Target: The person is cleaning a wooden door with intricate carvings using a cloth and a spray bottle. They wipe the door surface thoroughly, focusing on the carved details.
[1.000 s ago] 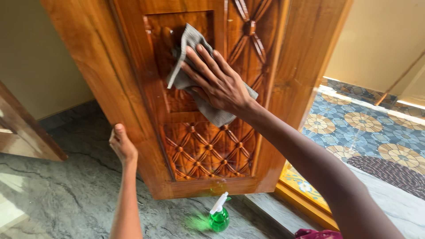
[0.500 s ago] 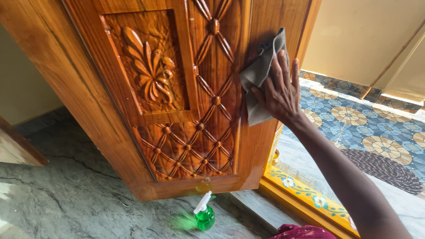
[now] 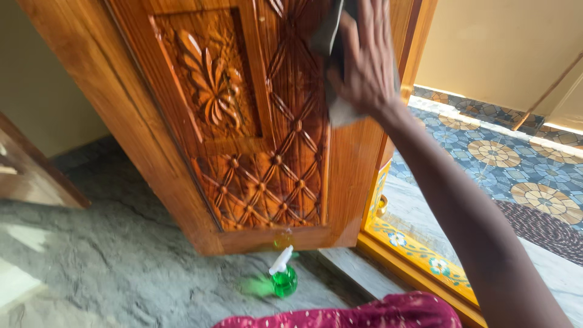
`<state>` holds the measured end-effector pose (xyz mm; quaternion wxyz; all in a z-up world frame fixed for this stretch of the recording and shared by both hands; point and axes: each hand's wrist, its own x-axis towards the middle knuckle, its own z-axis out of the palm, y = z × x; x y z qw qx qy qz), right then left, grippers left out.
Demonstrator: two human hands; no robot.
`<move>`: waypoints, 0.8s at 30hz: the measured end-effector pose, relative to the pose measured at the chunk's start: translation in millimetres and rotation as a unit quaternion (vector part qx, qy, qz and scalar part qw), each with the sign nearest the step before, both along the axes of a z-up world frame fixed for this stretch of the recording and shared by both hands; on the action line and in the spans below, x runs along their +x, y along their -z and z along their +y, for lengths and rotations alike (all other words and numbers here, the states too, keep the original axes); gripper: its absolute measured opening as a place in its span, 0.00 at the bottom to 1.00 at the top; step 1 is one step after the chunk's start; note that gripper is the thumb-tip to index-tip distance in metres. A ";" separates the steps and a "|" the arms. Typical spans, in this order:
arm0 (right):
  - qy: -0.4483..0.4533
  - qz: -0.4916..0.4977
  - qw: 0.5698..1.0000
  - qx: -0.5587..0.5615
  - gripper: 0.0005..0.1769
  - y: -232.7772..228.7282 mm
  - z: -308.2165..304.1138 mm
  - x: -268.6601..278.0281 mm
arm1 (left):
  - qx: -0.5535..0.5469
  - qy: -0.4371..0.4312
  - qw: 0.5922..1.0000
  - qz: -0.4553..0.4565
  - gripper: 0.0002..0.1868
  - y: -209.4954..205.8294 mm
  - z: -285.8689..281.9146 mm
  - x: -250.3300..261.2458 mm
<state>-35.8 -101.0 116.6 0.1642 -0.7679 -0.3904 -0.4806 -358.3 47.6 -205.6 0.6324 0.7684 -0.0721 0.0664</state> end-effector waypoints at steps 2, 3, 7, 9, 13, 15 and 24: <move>0.070 0.131 0.988 -0.034 0.36 -21.3 4.5 -3.7 | -0.004 -0.003 1.000 0.015 0.09 7.1 -9.8 -12.5; 0.052 0.082 0.995 -0.031 0.38 -23.7 6.4 -4.8 | -0.003 -0.002 1.000 0.019 0.09 9.3 -13.2 -16.6; -0.011 -0.056 0.998 -0.033 0.42 -8.1 7.3 3.8 | -0.009 -0.016 0.999 0.038 0.07 19.2 -35.5 -24.1; -0.033 -0.076 0.996 -0.046 0.42 8.0 2.1 11.2 | -0.016 -0.020 0.999 0.046 0.07 26.5 -54.3 -20.1; -0.066 -0.098 0.989 -0.086 0.42 58.6 -9.6 22.8 | -0.024 -0.023 0.998 0.058 0.06 34.1 -82.4 -3.7; -0.061 -0.130 0.984 -0.109 0.40 77.5 -15.9 32.8 | -0.027 -0.020 0.997 0.065 0.05 32.3 -87.9 5.1; -0.045 -0.157 0.974 -0.158 0.39 110.6 -29.2 49.0 | -0.036 0.005 0.997 0.066 0.04 -11.1 -70.1 29.2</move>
